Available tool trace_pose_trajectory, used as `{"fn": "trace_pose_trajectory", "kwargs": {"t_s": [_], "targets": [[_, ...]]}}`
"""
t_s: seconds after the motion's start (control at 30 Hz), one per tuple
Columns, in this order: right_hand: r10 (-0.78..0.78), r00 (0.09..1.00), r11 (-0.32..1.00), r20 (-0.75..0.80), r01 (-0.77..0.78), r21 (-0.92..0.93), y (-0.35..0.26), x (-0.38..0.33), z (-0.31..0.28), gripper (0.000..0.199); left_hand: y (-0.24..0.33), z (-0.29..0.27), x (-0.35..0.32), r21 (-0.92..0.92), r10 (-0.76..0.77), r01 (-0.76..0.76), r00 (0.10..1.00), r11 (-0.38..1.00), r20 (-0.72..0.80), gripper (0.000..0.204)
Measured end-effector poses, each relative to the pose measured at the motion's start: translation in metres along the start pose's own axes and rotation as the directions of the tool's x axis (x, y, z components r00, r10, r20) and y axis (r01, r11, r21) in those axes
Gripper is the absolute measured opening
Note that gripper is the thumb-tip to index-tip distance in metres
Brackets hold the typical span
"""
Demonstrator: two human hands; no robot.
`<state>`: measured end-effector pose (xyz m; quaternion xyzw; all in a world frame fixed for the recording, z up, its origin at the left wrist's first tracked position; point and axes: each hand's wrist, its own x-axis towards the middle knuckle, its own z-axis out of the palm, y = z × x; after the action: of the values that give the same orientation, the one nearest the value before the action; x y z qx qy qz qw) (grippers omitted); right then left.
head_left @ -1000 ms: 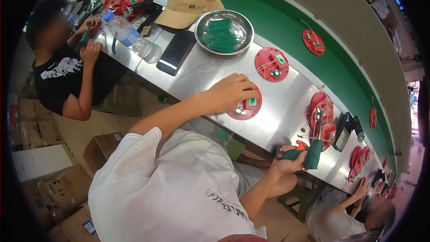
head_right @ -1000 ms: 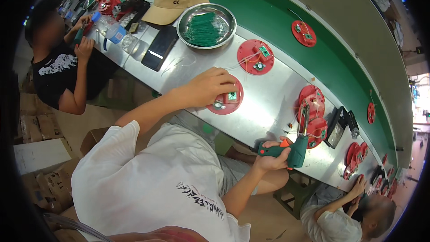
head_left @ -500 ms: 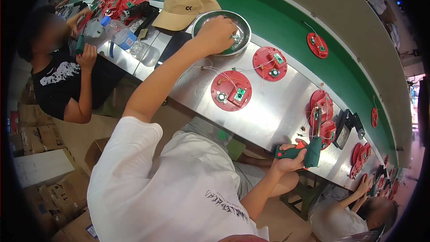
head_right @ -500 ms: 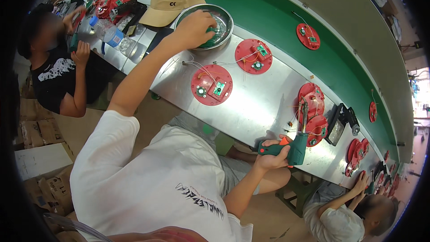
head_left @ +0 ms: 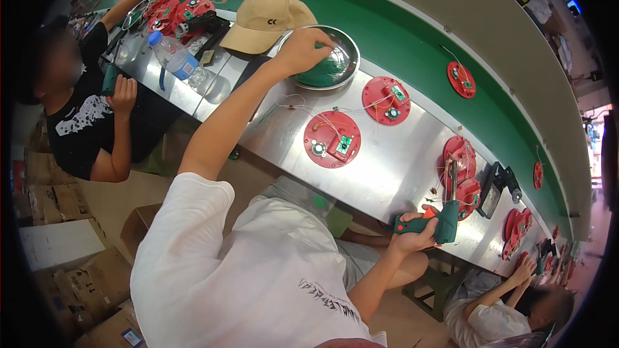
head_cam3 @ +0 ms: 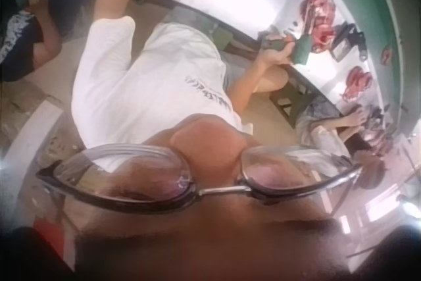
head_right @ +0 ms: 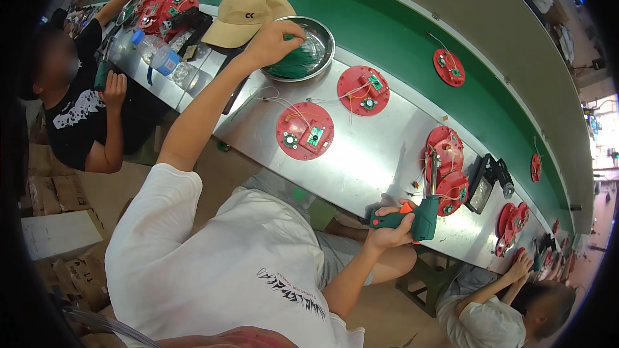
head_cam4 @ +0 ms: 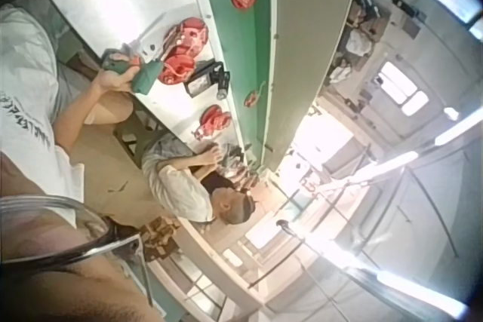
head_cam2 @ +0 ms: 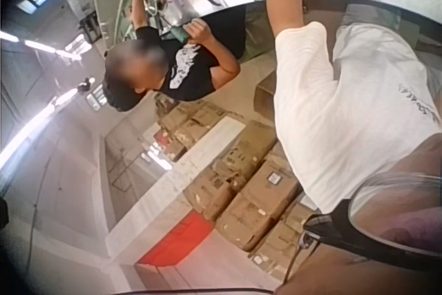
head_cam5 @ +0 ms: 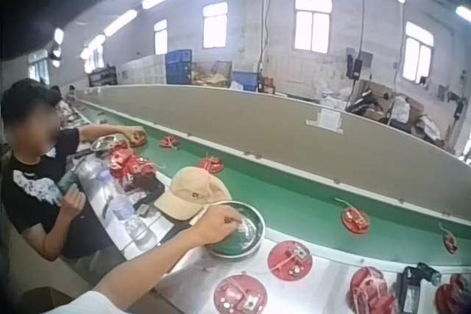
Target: Soldering electronic components onto circular red circuit boards at an assembly line station.
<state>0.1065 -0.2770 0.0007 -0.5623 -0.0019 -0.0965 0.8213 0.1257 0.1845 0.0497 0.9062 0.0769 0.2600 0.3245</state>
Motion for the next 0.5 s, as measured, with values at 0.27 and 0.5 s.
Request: {"fn": "trace_pose_trajectory", "kwargs": {"t_s": [0.27, 0.5], "targets": [[-0.003, 0.996, 1.0, 0.088, 0.005, -0.021, 0.0, -0.002, -0.006, 0.036, 0.022, -0.023, -0.013, -0.316, -0.169, 0.155, 0.985, 0.936, -0.016, 0.02], [0.021, 0.909, 0.984, 0.417, 0.055, -0.168, -0.022, -0.022, 0.003, 0.044, 0.12, -0.004, -0.096, -0.251, -0.079, 0.049, 0.99, 0.967, -0.113, 0.013]]}}
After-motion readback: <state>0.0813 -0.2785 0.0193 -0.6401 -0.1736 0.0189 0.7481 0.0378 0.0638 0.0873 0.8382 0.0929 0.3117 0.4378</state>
